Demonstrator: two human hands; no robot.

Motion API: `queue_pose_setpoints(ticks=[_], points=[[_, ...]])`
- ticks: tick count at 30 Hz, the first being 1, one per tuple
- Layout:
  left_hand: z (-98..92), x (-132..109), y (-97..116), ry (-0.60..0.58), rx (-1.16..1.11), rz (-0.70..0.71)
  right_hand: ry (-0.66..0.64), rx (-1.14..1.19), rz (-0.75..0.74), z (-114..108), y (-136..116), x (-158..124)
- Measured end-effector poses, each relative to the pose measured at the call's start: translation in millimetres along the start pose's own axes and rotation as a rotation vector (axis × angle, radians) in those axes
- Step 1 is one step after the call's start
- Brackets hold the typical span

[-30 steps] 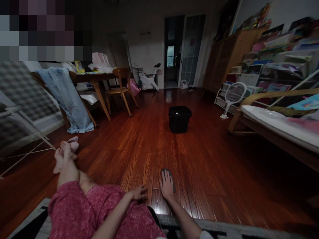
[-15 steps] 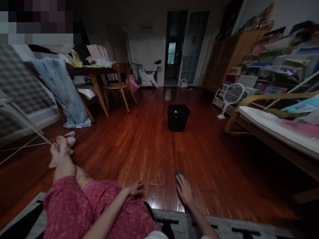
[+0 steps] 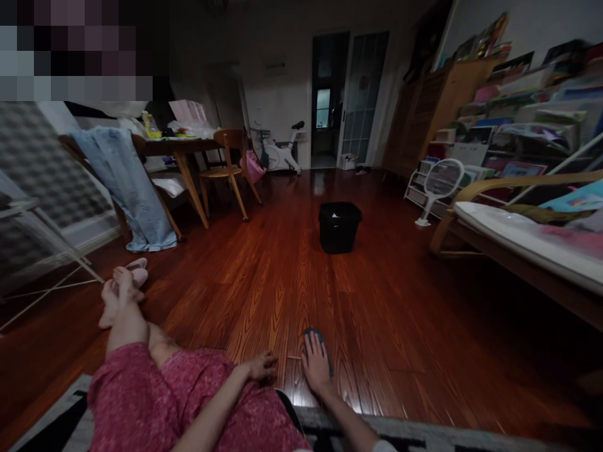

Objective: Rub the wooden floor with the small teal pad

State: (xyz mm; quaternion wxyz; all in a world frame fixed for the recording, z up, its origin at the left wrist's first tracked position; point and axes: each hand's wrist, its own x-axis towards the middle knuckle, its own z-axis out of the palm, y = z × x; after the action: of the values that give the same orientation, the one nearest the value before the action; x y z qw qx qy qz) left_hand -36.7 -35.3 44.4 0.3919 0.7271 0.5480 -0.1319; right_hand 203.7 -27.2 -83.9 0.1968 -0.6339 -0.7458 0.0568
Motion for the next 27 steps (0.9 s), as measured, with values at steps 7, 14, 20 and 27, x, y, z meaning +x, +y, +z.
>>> queue_pose_setpoints(ticks=[7,14,20,27], points=[[1.8,-2.3,-0.8,-0.016,-0.015,0.005,-0.119,0.042,-0.182,-22.4,13.4,-34.8],[1.0,-0.3,-0.6,-0.028,-0.011,-0.009,0.035,-0.111,0.274,-46.9,73.2,33.4],[2.0,3.9,-3.5,-0.019,-0.010,-0.010,0.216,-0.032,0.329,-15.1,70.0,35.6],[5.8,9.0,-9.0,-0.029,-0.033,-0.006,0.009,-0.045,0.058,0.8,16.5,-40.2]])
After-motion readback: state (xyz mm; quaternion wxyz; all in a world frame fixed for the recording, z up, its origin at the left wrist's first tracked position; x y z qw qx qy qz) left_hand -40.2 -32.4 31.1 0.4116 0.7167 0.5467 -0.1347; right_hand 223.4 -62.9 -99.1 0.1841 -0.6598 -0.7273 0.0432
